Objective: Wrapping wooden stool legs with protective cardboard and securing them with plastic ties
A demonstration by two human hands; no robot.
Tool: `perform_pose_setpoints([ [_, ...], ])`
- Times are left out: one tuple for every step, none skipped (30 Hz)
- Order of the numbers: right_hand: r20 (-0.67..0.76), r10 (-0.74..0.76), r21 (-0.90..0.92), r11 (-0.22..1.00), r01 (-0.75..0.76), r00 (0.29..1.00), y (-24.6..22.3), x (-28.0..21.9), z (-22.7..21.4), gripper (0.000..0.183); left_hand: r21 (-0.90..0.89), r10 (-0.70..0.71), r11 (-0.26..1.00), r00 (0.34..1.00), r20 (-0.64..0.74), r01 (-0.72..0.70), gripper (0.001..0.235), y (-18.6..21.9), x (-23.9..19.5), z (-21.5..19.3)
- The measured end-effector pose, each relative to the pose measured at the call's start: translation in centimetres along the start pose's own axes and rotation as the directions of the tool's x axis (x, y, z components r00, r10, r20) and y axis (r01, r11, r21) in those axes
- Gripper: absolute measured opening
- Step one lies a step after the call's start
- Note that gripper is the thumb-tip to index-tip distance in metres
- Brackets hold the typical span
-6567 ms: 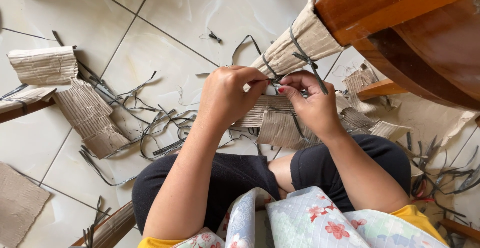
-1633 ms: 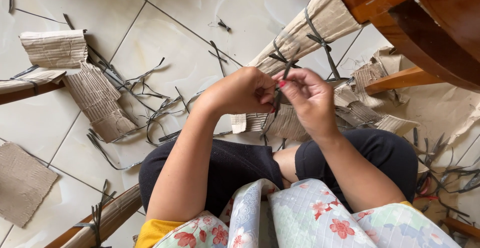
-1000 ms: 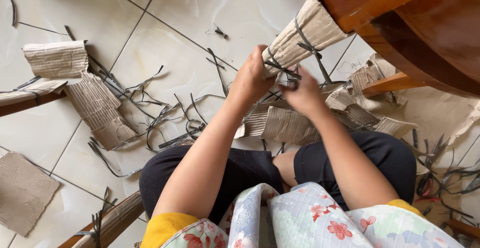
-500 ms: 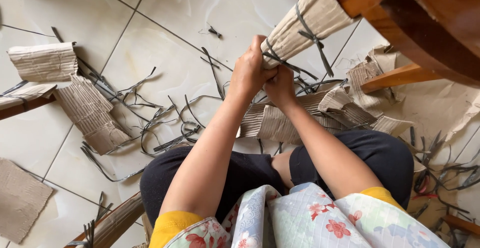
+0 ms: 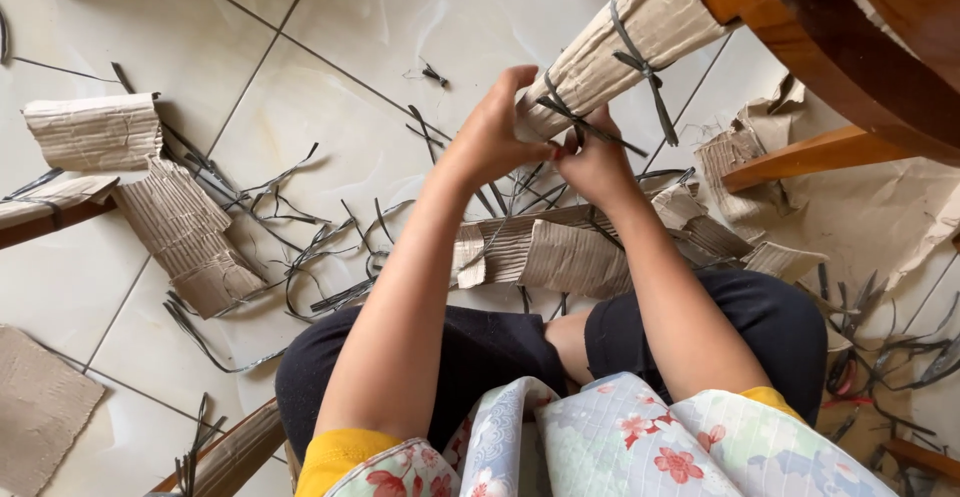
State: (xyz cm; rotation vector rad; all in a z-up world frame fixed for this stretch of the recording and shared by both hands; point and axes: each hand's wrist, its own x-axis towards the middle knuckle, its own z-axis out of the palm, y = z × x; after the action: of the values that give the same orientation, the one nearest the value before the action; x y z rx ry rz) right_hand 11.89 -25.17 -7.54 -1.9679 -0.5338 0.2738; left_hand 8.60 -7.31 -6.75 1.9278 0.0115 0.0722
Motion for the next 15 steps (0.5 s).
perform_pose_setpoints([
  [0.0, 0.001, 0.001, 1.0, -0.001, 1.0, 0.0, 0.1, -0.3, 0.065, 0.0, -0.002, 1.0, 1.0, 0.001, 0.002, 0.096, -0.1, -0.2, -0.6],
  [-0.041, -0.094, -0.04, 0.995, 0.092, 0.995, 0.0, 0.3, -0.5, 0.051, -0.02, -0.089, 0.996, 0.994, 0.064, 0.091, 0.084, -0.3, -0.4, -1.3],
  [-0.077, -0.19, -0.084, 0.979, 0.184, 0.979, 0.0, 0.5, -0.8, 0.037, -0.035, -0.174, 0.983, 0.976, 0.129, 0.18, 0.072, -0.4, -0.5, -2.0],
  [-0.074, -0.191, -0.083, 0.979, 0.185, 0.979, 0.3, 0.6, -0.9, 0.037, -0.036, -0.176, 0.983, 0.976, 0.126, 0.182, 0.072, -0.5, -0.4, -2.0],
  [-0.086, -0.087, 0.179, 0.979, 0.101, 0.992, 0.6, 0.7, -1.0, 0.03, -0.118, -0.217, 0.966, 0.968, 0.128, 0.232, 0.065, -0.5, -0.2, -2.0],
  [-0.071, 0.019, 0.428, 0.904, 0.013, 0.997, 1.0, 0.8, -1.2, 0.025, -0.2, -0.255, 0.939, 0.957, 0.135, 0.279, 0.06, -0.6, 0.0, -2.0],
  [-0.069, 0.019, 0.427, 0.904, 0.012, 0.997, 2.2, 1.2, -1.2, 0.025, -0.201, -0.256, 0.939, 0.957, 0.134, 0.279, 0.06, -0.9, 0.4, -1.7],
  [0.01, 0.118, 0.675, 0.732, -0.094, 0.993, 3.5, 1.6, -1.2, 0.014, -0.369, -0.256, 0.879, 0.952, 0.17, 0.302, 0.062, -1.3, 0.8, -1.3],
  [0.112, 0.192, 0.853, 0.484, -0.194, 0.975, 4.8, 2.0, -1.2, 0.02, -0.524, -0.25, 0.788, 0.946, 0.204, 0.322, 0.066, -1.7, 1.2, -0.9],
  [0.114, 0.194, 0.853, 0.485, -0.196, 0.974, 4.5, 2.2, -1.5, 0.02, -0.526, -0.252, 0.787, 0.946, 0.205, 0.324, 0.066, -1.7, 1.3, -0.9],
  [0.176, 0.262, 0.911, 0.323, -0.258, 0.949, 4.3, 2.4, -1.7, 0.013, -0.56, -0.208, 0.785, 0.965, 0.162, 0.264, 0.058, -1.8, 1.3, -0.9],
  [0.246, 0.318, 0.941, 0.148, -0.304, 0.916, 4.1, 2.7, -2.0, 0.012, -0.591, -0.164, 0.781, 0.979, 0.117, 0.202, 0.057, -1.8, 1.4, -0.8],
  [0.247, 0.32, 0.941, 0.148, -0.306, 0.915, 3.9, 2.9, -1.9, 0.012, -0.592, -0.166, 0.78, 0.979, 0.119, 0.204, 0.057, -2.1, 1.8, -0.5],
  [0.261, 0.313, 0.936, 0.147, -0.318, 0.913, 3.5, 3.2, -1.8, 0.024, -0.641, -0.166, 0.739, 0.978, 0.124, 0.206, 0.066, -2.5, 2.3, -0.2],
  [0.276, 0.306, 0.932, 0.146, -0.331, 0.911, 3.2, 3.6, -1.6, 0.042, -0.687, -0.165, 0.696, 0.978, 0.128, 0.207, 0.077, -2.8, 2.7, 0.1],
])
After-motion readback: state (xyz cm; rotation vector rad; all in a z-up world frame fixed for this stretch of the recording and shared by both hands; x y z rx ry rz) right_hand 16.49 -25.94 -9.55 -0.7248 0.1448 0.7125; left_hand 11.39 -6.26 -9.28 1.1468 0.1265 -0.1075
